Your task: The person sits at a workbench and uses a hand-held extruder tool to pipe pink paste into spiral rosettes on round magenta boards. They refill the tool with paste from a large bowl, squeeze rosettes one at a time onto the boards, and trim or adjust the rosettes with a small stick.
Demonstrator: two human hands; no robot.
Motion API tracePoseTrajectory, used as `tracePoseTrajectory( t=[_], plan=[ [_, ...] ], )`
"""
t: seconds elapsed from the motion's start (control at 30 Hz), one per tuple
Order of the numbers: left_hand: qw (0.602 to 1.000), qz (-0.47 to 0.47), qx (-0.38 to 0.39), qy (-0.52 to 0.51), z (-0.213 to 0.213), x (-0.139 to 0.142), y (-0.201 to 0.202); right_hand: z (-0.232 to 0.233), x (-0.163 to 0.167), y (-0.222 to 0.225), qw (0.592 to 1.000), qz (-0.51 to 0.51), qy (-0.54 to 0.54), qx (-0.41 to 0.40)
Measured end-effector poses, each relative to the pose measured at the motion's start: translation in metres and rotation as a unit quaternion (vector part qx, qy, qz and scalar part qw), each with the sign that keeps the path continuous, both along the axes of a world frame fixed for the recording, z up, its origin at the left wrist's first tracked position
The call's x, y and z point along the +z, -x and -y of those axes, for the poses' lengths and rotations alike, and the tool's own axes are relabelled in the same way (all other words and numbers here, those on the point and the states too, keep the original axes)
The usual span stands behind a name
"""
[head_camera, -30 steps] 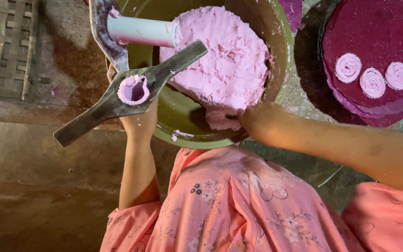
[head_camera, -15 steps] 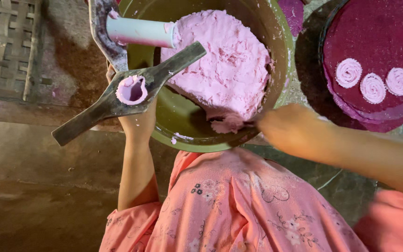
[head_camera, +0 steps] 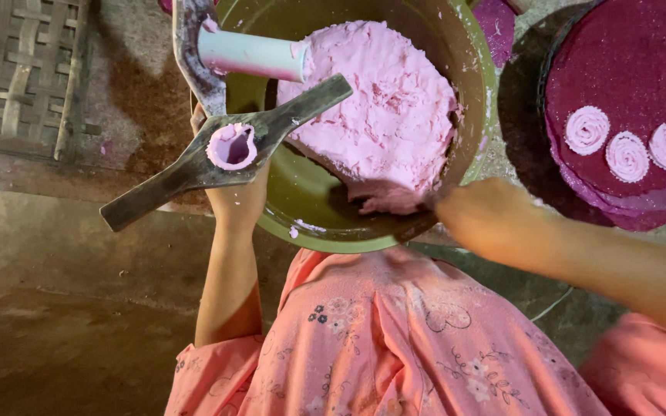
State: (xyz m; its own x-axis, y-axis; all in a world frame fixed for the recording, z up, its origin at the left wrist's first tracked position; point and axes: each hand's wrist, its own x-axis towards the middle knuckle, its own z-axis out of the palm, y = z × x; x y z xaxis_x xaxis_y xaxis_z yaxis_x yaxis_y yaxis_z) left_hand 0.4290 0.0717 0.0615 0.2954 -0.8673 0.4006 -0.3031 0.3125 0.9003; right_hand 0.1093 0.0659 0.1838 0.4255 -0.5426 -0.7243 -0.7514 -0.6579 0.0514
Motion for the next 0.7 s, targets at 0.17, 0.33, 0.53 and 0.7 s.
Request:
tracePoseTrajectory(
  t=[0.17, 0.33, 0.53, 0.7],
  plan=[
    [0.998, -0.060, -0.011, -0.015, 0.001, 0.005, 0.000, 0.002, 0.020, -0.016, 0.995, 0.081, -0.052, -0.038],
    [0.992, 0.123, -0.002, -0.002, 0.007, 0.030, 0.008, 0.020, 0.084, 0.020, 0.981, 0.140, -0.012, -0.134],
    [0.927, 0.357, -0.064, 0.095, 0.007, 0.052, 0.051, 0.037, 0.119, -0.004, 0.990, 0.042, 0.086, -0.107],
    [0.964, 0.179, -0.176, 0.088, 0.011, 0.034, 0.075, 0.012, 0.060, -0.050, 0.955, 0.103, 0.234, 0.150]
  ],
)
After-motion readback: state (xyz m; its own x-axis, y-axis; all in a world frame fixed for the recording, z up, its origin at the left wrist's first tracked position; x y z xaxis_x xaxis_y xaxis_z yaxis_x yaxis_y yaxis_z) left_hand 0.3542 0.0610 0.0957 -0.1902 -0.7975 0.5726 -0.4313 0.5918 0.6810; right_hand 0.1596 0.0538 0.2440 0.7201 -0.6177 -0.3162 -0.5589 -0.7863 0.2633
